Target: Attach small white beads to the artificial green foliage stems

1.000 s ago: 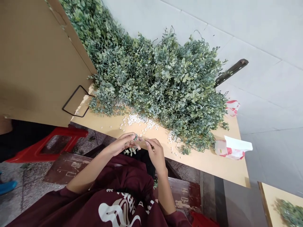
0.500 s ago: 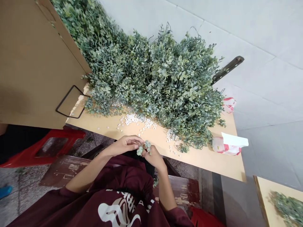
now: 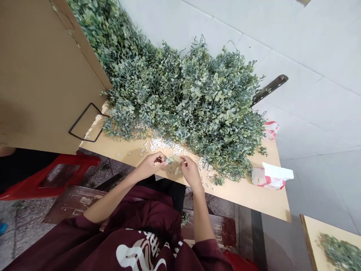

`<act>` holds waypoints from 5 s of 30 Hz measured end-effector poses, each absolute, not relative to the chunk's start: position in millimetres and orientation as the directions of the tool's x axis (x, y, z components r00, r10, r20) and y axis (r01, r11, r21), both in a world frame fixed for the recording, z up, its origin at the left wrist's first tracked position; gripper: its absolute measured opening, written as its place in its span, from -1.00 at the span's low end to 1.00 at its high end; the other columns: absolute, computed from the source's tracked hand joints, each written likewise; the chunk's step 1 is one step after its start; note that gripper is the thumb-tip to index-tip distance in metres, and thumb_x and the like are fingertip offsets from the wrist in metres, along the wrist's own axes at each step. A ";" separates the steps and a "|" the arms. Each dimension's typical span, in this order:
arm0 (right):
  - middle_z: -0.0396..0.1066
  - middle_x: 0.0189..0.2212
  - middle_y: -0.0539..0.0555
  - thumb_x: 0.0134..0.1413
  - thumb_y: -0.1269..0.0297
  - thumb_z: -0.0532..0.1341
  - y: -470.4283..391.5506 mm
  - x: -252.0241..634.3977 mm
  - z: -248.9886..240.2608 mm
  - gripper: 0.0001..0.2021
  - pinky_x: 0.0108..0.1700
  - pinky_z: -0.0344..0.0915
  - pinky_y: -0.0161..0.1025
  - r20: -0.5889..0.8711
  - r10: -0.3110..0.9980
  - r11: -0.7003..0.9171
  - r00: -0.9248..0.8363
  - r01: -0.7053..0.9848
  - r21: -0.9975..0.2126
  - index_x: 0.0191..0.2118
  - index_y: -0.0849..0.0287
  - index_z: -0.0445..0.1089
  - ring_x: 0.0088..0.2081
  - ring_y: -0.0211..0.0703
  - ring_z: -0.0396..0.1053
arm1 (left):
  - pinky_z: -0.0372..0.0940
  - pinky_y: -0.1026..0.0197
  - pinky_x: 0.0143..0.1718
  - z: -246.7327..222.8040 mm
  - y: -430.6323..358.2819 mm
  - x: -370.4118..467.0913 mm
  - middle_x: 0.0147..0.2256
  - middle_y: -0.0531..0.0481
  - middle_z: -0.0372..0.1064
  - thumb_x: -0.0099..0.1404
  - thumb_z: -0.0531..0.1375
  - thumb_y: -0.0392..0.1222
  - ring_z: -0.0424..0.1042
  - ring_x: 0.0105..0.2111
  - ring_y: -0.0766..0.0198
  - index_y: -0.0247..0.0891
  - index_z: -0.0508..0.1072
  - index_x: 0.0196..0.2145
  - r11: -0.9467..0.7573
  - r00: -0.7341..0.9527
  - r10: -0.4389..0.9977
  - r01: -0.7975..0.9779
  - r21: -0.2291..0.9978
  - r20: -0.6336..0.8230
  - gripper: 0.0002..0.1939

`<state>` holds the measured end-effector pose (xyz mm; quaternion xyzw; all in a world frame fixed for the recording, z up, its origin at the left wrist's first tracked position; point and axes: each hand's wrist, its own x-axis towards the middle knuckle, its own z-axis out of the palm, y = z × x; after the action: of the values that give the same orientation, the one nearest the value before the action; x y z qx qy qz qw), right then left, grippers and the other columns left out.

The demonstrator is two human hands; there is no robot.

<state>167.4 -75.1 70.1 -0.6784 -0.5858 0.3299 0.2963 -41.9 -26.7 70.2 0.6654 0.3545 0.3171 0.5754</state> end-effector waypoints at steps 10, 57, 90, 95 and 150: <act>0.45 -0.48 0.10 0.06 0.38 0.08 -34.7 175.9 41.4 -0.81 -0.32 0.27 -0.24 -0.064 0.953 -0.282 0.297 0.785 -0.552 -0.25 0.24 0.41 -0.41 -0.10 0.41 | 0.38 0.28 -0.36 35.5 3.7 -10.7 -0.30 0.03 0.36 0.26 0.19 -0.06 0.48 -0.36 0.30 -0.18 0.18 -0.09 0.070 0.352 0.936 -0.141 0.987 -0.016 -0.67; 0.35 -0.52 -0.04 0.00 0.04 0.32 -53.3 150.6 19.3 -0.72 -0.50 0.23 -0.35 -0.161 0.954 -0.071 0.253 -0.329 -0.942 -0.42 0.17 0.40 -0.58 -0.35 0.26 | 0.16 0.22 -0.31 24.5 7.1 -4.1 -0.52 0.00 0.28 0.45 -0.11 -0.11 0.27 -0.42 0.27 -0.25 0.30 -0.49 -0.746 0.700 0.588 0.273 0.608 0.406 -0.60; 0.30 -0.64 -0.08 0.08 0.02 0.24 -61.8 154.0 15.5 -0.71 -0.63 0.12 -0.36 -0.093 0.962 -0.075 0.257 -0.081 -0.994 -0.46 0.15 0.37 -0.69 -0.35 0.17 | 0.18 0.22 -0.27 23.8 6.5 -6.6 -0.48 -0.03 0.31 0.48 -0.17 -0.03 0.30 -0.39 0.26 -0.26 0.36 -0.43 -0.705 0.767 0.549 0.212 0.676 0.332 -0.53; 0.30 -0.63 -0.07 0.08 0.04 0.24 -62.7 153.6 15.0 -0.71 -0.62 0.13 -0.36 -0.069 0.962 -0.055 0.266 -0.057 -0.997 -0.47 0.16 0.36 -0.68 -0.36 0.18 | 0.16 0.22 -0.28 25.2 6.5 -7.3 -0.47 -0.03 0.31 0.48 -0.17 -0.03 0.30 -0.39 0.25 -0.26 0.37 -0.42 -0.704 0.779 0.547 0.231 0.671 0.305 -0.53; 0.28 -0.64 -0.07 0.11 0.05 0.23 -59.6 158.3 22.2 -0.75 -0.59 0.15 -0.37 -0.079 0.982 -0.087 0.172 0.040 -0.995 -0.34 0.16 0.40 -0.62 -0.33 0.20 | 0.16 0.25 -0.26 20.9 11.1 -6.1 -0.40 -0.03 0.39 0.47 -0.15 -0.01 0.34 -0.35 0.26 -0.28 0.39 -0.36 -0.636 0.793 0.565 0.243 0.732 0.228 -0.55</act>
<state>158.3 -59.6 22.2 -0.5731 -0.4458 0.4639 0.5077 -6.1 11.1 20.9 0.8763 0.2303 0.2243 0.3589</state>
